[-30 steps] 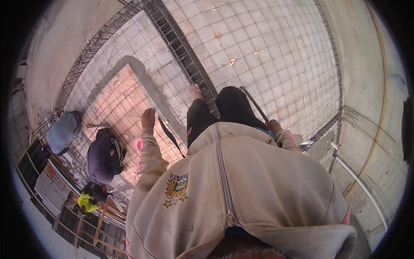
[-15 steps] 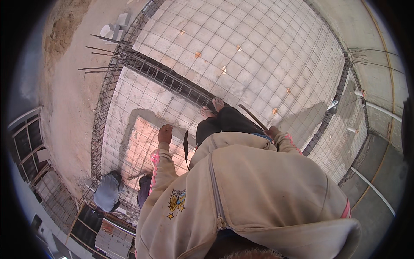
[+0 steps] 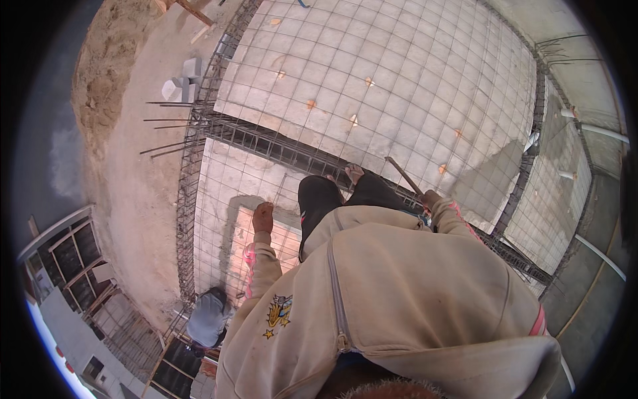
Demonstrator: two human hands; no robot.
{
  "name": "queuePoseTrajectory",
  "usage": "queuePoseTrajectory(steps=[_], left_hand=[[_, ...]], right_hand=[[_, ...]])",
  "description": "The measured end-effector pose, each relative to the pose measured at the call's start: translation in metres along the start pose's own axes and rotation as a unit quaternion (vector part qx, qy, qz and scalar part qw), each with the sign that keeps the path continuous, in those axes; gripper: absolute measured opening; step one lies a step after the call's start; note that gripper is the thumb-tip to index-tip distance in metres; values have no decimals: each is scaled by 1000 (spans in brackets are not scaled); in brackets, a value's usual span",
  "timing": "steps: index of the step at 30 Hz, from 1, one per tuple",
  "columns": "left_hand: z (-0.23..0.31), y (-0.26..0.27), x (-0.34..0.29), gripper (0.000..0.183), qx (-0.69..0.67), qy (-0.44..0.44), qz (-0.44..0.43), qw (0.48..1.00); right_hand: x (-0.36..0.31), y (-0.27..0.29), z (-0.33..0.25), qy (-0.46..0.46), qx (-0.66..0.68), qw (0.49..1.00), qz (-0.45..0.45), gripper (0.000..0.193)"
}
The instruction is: The person walks across a construction site floor covered with a wire mesh grid. They repeatedly pick up small, light-colored rectangular spacers and place them underneath the wire mesh at various intersections to maintain elevation. The person uses a long metal rod to adjust the mesh and occasionally taps the spacers into place.
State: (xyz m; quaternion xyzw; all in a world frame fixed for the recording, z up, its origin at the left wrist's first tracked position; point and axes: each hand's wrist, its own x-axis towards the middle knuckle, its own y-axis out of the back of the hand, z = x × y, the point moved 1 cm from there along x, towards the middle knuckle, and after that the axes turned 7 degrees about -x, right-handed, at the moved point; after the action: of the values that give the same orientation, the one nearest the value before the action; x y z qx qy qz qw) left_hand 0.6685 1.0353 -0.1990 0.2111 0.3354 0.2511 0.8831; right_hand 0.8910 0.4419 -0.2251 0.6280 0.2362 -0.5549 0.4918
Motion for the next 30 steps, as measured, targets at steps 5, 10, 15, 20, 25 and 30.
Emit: queuePoseTrajectory(steps=[5,10,15,20,25,30], left_hand=[[-24,-3,11,42,73,32,-98,992],[-25,16,94,45,164,-3,-187,969],[35,41,216,37,83,-80,-125,985],[126,55,278,43,218,-121,-148,957],[153,28,273,44,217,-115,-172,954],[156,-36,243,38,303,-204,-262,893]], right_hand=[[-4,-9,-19,-29,42,999,16,26],[-20,-70,-16,-42,174,984,20,34],[-29,-131,-28,-118,305,945,6,34],[-36,-169,-38,-106,339,935,4,33],[2,-179,-47,-61,306,950,15,37],[58,-185,-51,-72,255,964,6,43]])
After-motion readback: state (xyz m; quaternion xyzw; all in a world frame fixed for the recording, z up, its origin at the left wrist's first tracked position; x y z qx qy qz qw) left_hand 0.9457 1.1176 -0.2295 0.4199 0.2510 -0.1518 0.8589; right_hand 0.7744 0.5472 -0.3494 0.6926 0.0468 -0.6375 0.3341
